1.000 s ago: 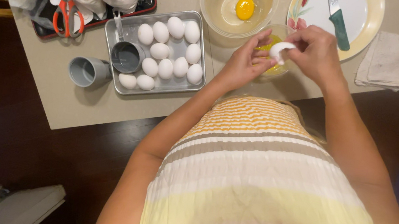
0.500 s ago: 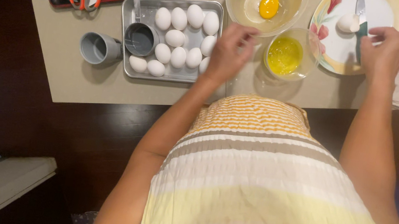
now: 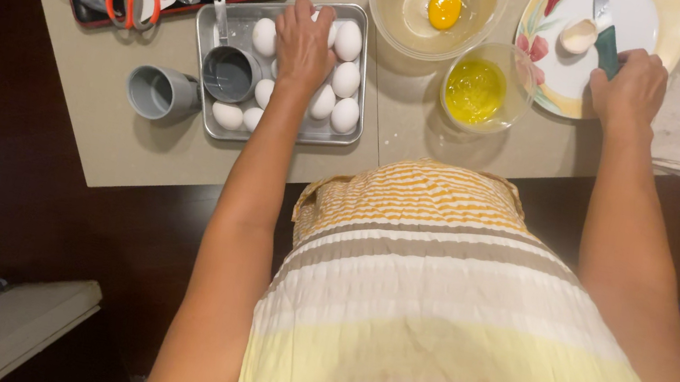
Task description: The person separates egg yolks from whites by hand, cracking each egg against a tool and then transferring the yolk between the shell halves over a container. The egg whites are collected in one container while the yolks are placed into a separate bowl.
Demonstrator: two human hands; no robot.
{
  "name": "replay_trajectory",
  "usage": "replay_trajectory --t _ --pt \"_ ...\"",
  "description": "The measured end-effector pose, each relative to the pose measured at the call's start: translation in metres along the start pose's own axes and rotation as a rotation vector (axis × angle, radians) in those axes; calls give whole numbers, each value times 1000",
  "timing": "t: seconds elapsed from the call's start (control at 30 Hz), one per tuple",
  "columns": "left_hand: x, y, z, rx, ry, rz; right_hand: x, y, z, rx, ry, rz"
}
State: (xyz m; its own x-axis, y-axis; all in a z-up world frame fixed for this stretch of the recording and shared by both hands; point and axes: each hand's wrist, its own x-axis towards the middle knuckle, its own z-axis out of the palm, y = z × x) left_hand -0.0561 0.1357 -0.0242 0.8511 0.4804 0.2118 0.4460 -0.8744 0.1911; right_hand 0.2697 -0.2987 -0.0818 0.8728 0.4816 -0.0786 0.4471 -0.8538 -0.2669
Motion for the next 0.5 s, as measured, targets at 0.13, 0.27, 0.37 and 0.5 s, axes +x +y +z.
replay_trajectory --t 0.13,0.27,0.37,0.5 --pt "-2 -5 -7 -83 29 60 -1 13 8 81 9 50" --pt "-8 -10 -1 -68 88 157 -5 17 -1 189 210 -44" --pt "-13 -10 7 13 72 139 -18 -3 -33 699 -16 384" --pt "-8 -13 8 -69 48 98 -35 -36 -79 1114 -53 337"
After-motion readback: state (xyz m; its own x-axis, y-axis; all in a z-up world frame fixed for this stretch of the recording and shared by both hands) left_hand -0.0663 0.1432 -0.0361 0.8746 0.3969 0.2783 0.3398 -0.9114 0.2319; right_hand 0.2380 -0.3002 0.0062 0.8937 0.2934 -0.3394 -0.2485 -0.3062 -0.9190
